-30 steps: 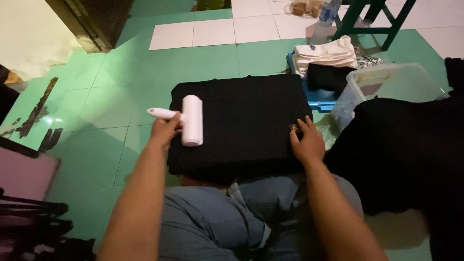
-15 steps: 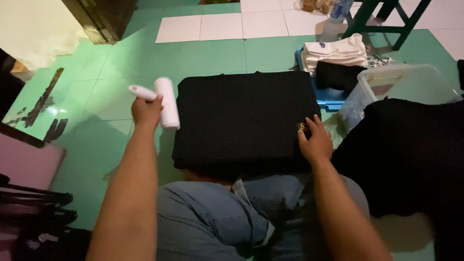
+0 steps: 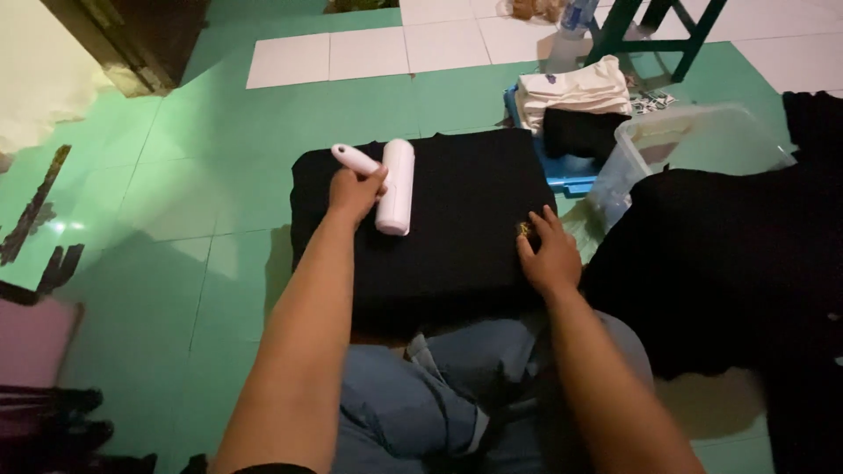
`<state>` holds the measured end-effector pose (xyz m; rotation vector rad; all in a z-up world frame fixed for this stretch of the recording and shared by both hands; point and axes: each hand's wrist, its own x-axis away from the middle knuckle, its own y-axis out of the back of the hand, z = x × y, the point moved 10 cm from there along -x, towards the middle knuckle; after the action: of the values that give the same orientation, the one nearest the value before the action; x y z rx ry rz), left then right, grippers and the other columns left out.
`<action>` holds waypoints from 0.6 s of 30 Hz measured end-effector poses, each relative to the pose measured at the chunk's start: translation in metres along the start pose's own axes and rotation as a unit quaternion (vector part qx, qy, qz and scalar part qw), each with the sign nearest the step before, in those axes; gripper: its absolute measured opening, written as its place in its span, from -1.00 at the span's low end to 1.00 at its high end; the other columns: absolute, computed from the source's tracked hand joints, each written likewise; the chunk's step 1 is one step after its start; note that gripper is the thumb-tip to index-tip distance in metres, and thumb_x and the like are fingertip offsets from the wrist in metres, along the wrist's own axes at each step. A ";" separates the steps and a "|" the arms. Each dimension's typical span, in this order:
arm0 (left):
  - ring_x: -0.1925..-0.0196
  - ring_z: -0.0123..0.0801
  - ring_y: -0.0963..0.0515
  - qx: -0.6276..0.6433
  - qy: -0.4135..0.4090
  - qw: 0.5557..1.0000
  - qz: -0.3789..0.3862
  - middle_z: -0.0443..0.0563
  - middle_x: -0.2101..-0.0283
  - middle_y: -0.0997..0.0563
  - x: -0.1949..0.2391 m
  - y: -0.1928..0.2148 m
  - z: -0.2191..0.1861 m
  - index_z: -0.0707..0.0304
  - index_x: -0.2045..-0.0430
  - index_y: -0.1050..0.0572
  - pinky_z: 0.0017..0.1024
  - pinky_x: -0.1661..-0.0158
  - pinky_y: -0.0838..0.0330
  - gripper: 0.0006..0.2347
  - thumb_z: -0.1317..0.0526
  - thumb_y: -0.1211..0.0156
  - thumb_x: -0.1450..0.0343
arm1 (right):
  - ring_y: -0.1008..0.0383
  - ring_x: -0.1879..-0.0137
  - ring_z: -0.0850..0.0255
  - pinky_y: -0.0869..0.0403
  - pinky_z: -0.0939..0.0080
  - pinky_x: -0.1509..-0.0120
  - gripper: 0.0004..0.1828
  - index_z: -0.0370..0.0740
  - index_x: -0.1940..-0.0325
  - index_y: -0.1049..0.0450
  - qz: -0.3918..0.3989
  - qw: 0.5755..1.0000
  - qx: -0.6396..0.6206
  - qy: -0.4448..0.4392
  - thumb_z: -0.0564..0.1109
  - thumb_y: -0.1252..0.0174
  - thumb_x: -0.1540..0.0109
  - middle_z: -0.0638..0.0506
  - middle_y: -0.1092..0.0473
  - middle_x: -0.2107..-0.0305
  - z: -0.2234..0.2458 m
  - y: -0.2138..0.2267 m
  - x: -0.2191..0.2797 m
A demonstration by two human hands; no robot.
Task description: The person uses a lint roller to clean a black t-shirt laid flat on their lap. They roll the device across the fabric, smooth the shirt with their hands, and flip it over to clean the other side.
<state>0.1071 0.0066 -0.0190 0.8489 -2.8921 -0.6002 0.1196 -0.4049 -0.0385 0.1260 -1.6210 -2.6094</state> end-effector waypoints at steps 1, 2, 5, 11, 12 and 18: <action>0.48 -0.24 -0.73 0.001 -0.002 1.000 0.002 0.13 0.53 -0.68 -0.005 0.001 0.007 0.30 0.25 -0.67 -0.29 0.41 -0.60 -0.75 0.09 -0.37 -0.37 | -0.30 -0.39 -0.24 -0.37 -0.31 -0.39 -0.41 0.16 -0.46 -0.34 -0.002 1.000 0.000 -0.002 0.18 -0.06 -0.33 0.19 -0.08 -0.52 0.000 0.001 0.000; 0.44 -0.19 -0.74 0.016 0.018 1.000 -0.009 0.23 0.45 -0.69 -0.007 0.003 0.020 0.42 0.25 -0.64 -0.29 0.40 -0.64 -0.72 0.11 -0.38 -0.38 | -0.31 -0.39 -0.25 -0.39 -0.30 -0.37 -0.42 0.15 -0.45 -0.35 -0.006 1.000 -0.005 0.002 0.17 -0.07 -0.32 0.19 -0.10 -0.51 0.001 0.003 0.000; 0.34 -0.05 -0.74 0.052 0.051 0.997 -0.036 0.40 0.32 -0.67 -0.008 0.024 0.044 0.62 0.21 -0.58 -0.23 0.38 -0.70 -0.65 0.14 -0.40 -0.39 | -0.32 -0.38 -0.23 -0.40 -0.28 -0.36 -0.42 0.16 -0.44 -0.37 -0.012 1.000 -0.012 0.003 0.17 -0.07 -0.32 0.21 -0.11 -0.50 -0.002 0.001 -0.002; 0.26 0.07 -0.72 0.045 0.049 0.993 -0.096 0.48 0.21 -0.63 -0.013 0.094 0.070 0.69 0.09 -0.50 -0.14 0.34 -0.69 -0.56 0.14 -0.43 -0.39 | -0.34 -0.35 -0.22 -0.41 -0.27 -0.34 -0.45 0.14 -0.42 -0.40 -0.025 1.000 -0.012 0.006 0.15 -0.09 -0.32 0.18 -0.15 -0.48 0.000 0.002 -0.001; 0.30 0.06 -0.72 0.061 0.040 0.991 -0.109 0.51 0.22 -0.62 -0.014 0.108 0.075 0.72 0.11 -0.50 -0.19 0.37 -0.71 -0.58 0.17 -0.42 -0.40 | -0.35 -0.36 -0.20 -0.42 -0.25 -0.34 -0.46 0.15 -0.41 -0.41 -0.030 0.999 -0.012 0.003 0.15 -0.10 -0.32 0.20 -0.16 -0.48 -0.001 0.003 -0.001; 0.36 0.04 -0.72 0.041 0.050 0.986 -0.152 0.49 0.30 -0.62 -0.010 0.185 0.104 0.72 0.16 -0.50 -0.24 0.43 -0.72 -0.63 0.20 -0.40 -0.44 | -0.33 -0.37 -0.22 -0.41 -0.28 -0.34 -0.45 0.16 -0.43 -0.39 -0.025 1.000 -0.003 0.007 0.16 -0.07 -0.33 0.20 -0.14 -0.48 -0.002 0.002 -0.001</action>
<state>0.0042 0.1906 -0.0432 1.3074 -2.7327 -0.4467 0.1210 -0.4074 -0.0378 0.1852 -1.6266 -2.6432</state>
